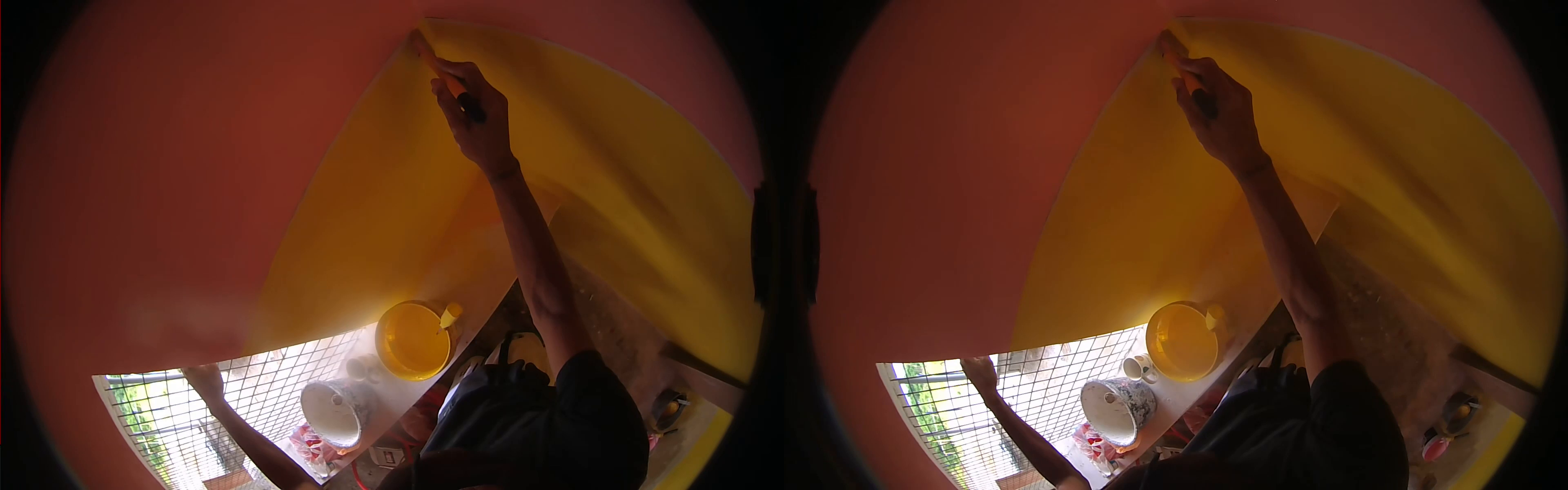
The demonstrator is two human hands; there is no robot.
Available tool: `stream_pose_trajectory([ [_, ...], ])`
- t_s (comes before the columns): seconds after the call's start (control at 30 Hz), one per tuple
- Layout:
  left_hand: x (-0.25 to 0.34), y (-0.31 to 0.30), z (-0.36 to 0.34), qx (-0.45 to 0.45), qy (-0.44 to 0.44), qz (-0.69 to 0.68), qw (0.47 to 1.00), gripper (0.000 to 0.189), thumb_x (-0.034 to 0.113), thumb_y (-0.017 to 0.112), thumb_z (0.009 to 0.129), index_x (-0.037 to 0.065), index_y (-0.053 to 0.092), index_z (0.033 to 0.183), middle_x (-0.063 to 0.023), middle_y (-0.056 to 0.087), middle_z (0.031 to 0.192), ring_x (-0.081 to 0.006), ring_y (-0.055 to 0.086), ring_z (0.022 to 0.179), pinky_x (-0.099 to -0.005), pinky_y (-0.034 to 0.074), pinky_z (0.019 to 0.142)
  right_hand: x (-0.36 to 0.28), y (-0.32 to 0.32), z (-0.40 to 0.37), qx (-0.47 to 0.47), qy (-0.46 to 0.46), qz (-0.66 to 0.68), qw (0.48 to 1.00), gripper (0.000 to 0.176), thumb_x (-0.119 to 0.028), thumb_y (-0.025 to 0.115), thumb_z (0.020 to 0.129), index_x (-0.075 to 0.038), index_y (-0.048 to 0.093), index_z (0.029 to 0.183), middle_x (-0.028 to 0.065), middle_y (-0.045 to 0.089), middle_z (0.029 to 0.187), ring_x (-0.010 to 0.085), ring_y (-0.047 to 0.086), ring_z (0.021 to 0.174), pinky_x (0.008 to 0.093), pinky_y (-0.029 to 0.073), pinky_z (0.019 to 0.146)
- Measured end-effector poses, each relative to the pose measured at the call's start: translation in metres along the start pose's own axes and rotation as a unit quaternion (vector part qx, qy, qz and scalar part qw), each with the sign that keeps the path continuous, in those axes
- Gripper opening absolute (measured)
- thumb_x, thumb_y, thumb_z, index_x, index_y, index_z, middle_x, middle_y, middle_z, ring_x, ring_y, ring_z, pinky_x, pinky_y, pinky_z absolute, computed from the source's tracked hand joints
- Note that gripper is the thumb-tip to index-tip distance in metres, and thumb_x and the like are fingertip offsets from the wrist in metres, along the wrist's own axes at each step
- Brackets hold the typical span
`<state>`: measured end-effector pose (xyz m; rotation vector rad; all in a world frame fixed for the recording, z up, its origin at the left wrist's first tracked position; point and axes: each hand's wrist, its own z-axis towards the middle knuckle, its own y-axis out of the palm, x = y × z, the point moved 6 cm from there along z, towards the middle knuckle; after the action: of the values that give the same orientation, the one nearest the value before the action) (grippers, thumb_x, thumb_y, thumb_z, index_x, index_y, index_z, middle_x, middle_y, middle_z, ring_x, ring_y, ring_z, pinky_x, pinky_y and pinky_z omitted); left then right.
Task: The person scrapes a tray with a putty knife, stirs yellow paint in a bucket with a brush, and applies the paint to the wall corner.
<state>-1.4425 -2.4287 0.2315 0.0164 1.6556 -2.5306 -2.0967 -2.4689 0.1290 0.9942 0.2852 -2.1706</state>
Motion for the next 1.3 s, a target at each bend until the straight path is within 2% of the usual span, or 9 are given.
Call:
stream_pose_trajectory([
  [0.13,-0.007,0.002,0.000,0.019,-0.003,-0.006,1.000,0.048,0.033,0.059,0.089,-0.002,0.051,0.121,-0.0237,0.054,0.120,-0.0407,0.051,0.112,-0.0494,0.040,0.095,0.003,0.002,-0.002,0.007,-0.010,0.025,1.000,0.020,-0.014,0.064,0.088,-0.007,0.056,0.106,0.0069,0.062,0.077,0.0171,0.061,0.065,0.0296,0.049,0.060],
  [0.23,-0.005,0.001,0.000,0.016,-0.004,-0.014,1.000,0.049,0.033,0.059,0.089,-0.003,0.051,0.121,-0.0236,0.054,0.120,-0.0407,0.050,0.112,-0.0495,0.039,0.095,0.003,0.002,-0.003,-0.007,0.013,-0.005,1.000,0.020,-0.012,0.064,0.088,-0.007,0.056,0.106,0.0066,0.063,0.079,0.0165,0.059,0.063,0.0285,0.049,0.060],
  [0.43,0.002,-0.001,-0.001,0.014,-0.006,-0.018,1.000,0.049,0.033,0.060,0.089,-0.003,0.051,0.121,-0.0235,0.054,0.119,-0.0405,0.051,0.112,-0.0490,0.040,0.095,0.000,0.005,-0.006,-0.005,0.028,0.039,0.999,0.021,-0.013,0.065,0.088,-0.008,0.056,0.106,0.0055,0.058,0.073,0.0137,0.053,0.059,0.0268,0.046,0.057],
  [0.83,0.009,-0.005,-0.001,0.013,-0.006,-0.025,1.000,0.043,0.027,0.060,0.088,-0.004,0.054,0.117,-0.0238,0.057,0.116,-0.0404,0.053,0.109,-0.0484,0.041,0.094,-0.001,0.005,-0.010,-0.007,0.014,0.025,1.000,0.022,-0.012,0.065,0.088,-0.007,0.057,0.107,0.0050,0.059,0.075,0.0123,0.054,0.061,0.0266,0.046,0.058],
  [1.13,0.010,-0.005,0.000,0.007,-0.007,-0.011,1.000,0.041,0.026,0.060,0.088,-0.004,0.055,0.116,-0.0245,0.057,0.115,-0.0409,0.053,0.109,-0.0482,0.042,0.092,-0.008,0.007,-0.013,-0.014,0.004,0.046,0.999,0.021,-0.011,0.064,0.088,-0.008,0.057,0.108,0.0047,0.066,0.089,0.0124,0.063,0.077,0.0255,0.049,0.067],
  [1.3,0.011,-0.006,-0.003,0.037,0.017,0.008,0.999,0.041,0.025,0.060,0.088,-0.003,0.054,0.117,-0.0244,0.058,0.114,-0.0410,0.055,0.107,-0.0482,0.043,0.091,-0.010,0.008,-0.015,-0.019,0.000,0.046,0.999,0.022,-0.011,0.064,0.088,-0.008,0.057,0.109,0.0063,0.066,0.091,0.0162,0.065,0.078,0.0277,0.050,0.068],
])
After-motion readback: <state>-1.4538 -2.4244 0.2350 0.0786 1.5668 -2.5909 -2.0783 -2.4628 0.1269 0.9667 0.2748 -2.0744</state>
